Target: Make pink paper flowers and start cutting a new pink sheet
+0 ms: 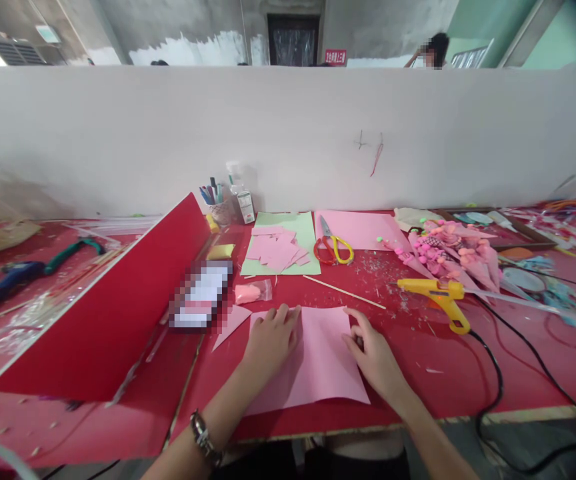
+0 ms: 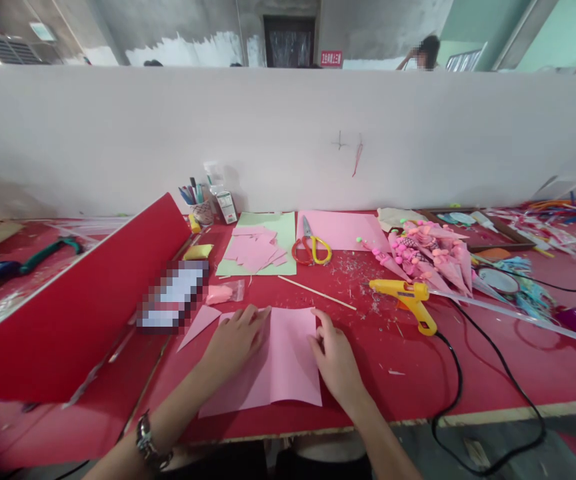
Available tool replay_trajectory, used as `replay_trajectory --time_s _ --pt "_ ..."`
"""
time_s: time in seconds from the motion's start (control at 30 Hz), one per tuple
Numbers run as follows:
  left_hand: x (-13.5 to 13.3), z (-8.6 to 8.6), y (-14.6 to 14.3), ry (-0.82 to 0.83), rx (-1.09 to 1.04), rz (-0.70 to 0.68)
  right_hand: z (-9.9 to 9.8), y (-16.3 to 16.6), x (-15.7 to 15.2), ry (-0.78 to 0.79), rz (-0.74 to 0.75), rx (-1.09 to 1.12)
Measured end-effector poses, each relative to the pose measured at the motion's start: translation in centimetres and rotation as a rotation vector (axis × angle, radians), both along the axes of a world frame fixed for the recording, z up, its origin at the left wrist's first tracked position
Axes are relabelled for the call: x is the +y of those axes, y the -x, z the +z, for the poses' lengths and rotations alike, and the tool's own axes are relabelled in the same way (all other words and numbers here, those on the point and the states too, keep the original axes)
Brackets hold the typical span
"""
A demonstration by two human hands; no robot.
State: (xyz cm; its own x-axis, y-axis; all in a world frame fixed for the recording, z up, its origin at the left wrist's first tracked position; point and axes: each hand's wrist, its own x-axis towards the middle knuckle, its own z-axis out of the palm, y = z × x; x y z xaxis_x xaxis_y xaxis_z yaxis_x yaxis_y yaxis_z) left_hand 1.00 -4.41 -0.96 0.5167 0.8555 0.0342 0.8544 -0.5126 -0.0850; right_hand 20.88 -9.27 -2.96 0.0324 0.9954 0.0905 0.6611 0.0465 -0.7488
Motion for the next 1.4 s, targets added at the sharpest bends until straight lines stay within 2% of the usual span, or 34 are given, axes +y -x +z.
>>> replay_trajectory --time_s 0.33,0.77,0.9,1.07,1.13,1.23,1.4 --pt "0.0 -0.4 -0.2 -0.012 0.036 0.012 -0.8 0.2 -0.3 -0.018 -0.011 -0.164" --pt "-0.3 -0.8 -0.2 -0.044 0.002 0.005 -0.6 -0.1 -0.7 -0.031 0.024 -0.161" --pt "-0.5 -0.8 -0.4 -0.055 0.009 0.01 -0.4 -0.3 -1.0 -0.016 -0.027 -0.1" --pt "-1.8 -1.1 -0.6 -0.074 -0.055 0.046 0.2 0.2 -1.9 0.093 -0.085 0.203" --pt "-2.4 -1.2 -0.6 -0.054 -0.125 0.073 0.2 0.3 -2.4 0.126 -0.08 0.248" --pt "-2.9 -1.5 -0.4 0.007 -0.202 0.05 0.1 0.6 -3.1 0.133 -0.075 0.159" --pt "-2.9 -1.8 -0.2 0.056 -0.214 -0.001 0.5 1.0 -3.4 0.105 -0.11 -0.015"
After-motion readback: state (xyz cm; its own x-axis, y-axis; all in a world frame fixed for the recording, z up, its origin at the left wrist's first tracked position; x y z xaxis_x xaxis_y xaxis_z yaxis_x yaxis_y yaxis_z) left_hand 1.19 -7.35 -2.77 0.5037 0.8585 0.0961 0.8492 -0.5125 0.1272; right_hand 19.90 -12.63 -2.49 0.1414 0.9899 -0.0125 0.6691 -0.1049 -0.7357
